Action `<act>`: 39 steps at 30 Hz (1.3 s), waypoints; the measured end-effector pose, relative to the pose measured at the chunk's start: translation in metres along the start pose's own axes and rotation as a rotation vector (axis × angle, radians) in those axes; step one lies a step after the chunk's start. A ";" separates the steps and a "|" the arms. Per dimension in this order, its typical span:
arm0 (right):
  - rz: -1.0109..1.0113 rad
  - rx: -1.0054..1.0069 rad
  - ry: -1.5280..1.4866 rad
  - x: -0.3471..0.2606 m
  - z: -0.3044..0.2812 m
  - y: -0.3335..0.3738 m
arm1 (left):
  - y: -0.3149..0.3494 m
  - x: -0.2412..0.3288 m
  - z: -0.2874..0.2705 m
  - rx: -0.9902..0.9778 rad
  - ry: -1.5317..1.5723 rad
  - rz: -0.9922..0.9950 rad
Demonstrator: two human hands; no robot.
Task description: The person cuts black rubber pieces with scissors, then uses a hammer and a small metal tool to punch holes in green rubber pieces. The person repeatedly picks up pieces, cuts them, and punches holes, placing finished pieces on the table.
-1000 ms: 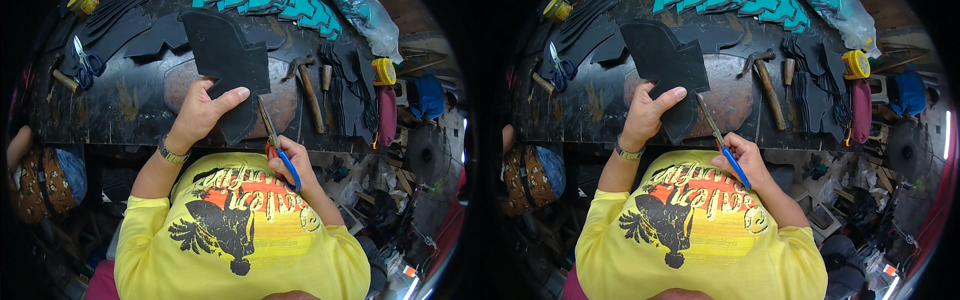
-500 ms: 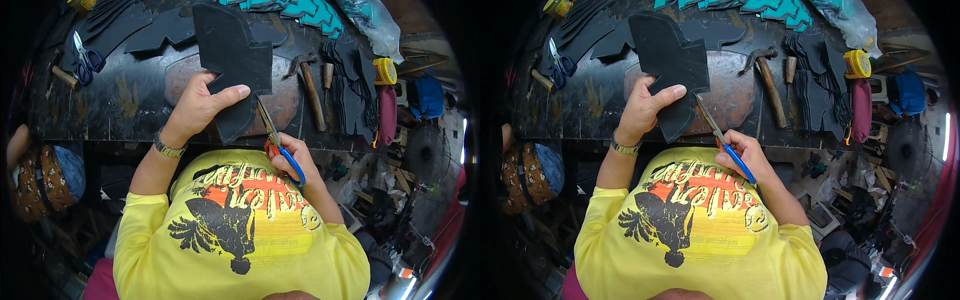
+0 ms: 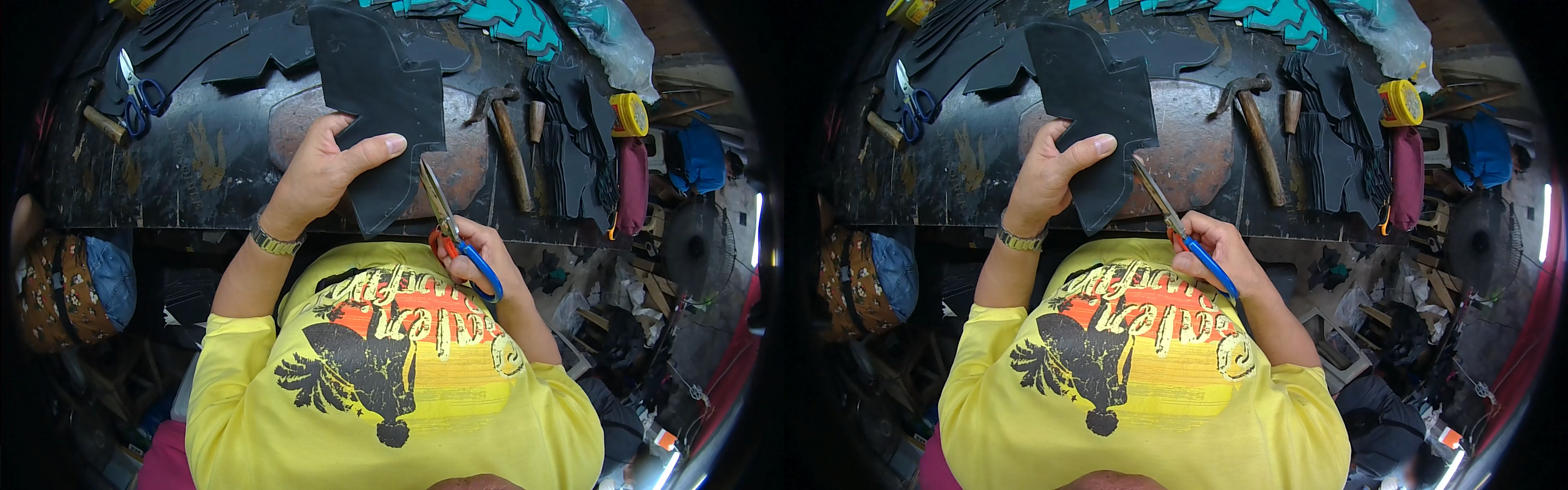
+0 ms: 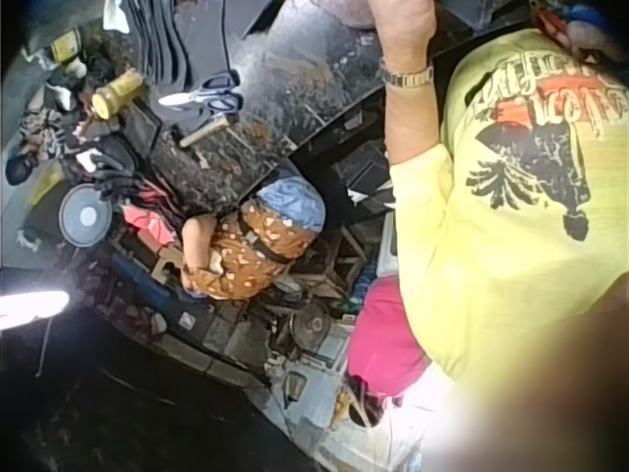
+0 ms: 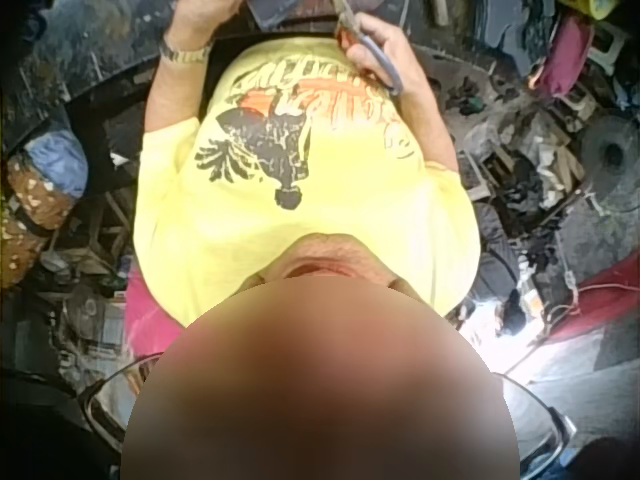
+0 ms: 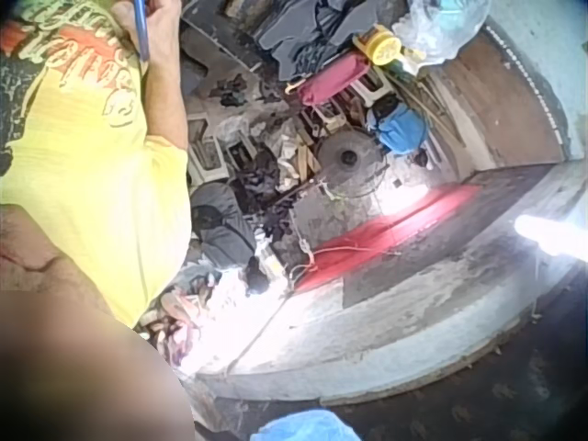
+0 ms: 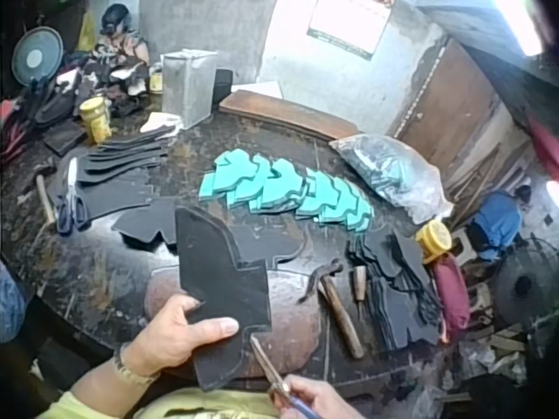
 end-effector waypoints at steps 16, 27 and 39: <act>0.041 -0.019 -0.064 0.004 0.002 0.002 | 0.001 0.001 -0.001 -0.005 0.017 -0.001; -0.021 0.057 0.034 0.009 -0.004 0.000 | -0.001 -0.002 -0.005 -0.003 -0.019 0.035; -0.433 0.158 -0.212 -0.060 -0.043 0.006 | 0.003 0.027 0.025 -0.279 -0.538 0.250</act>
Point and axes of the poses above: each hand's wrist, its own y-axis away from the middle knuckle, its own z-axis out of the palm, x = y × z, the point moved 10 cm from there along -y, towards the middle knuckle, and after that the axes turned 10 degrees about x, right-handed, at the moved point
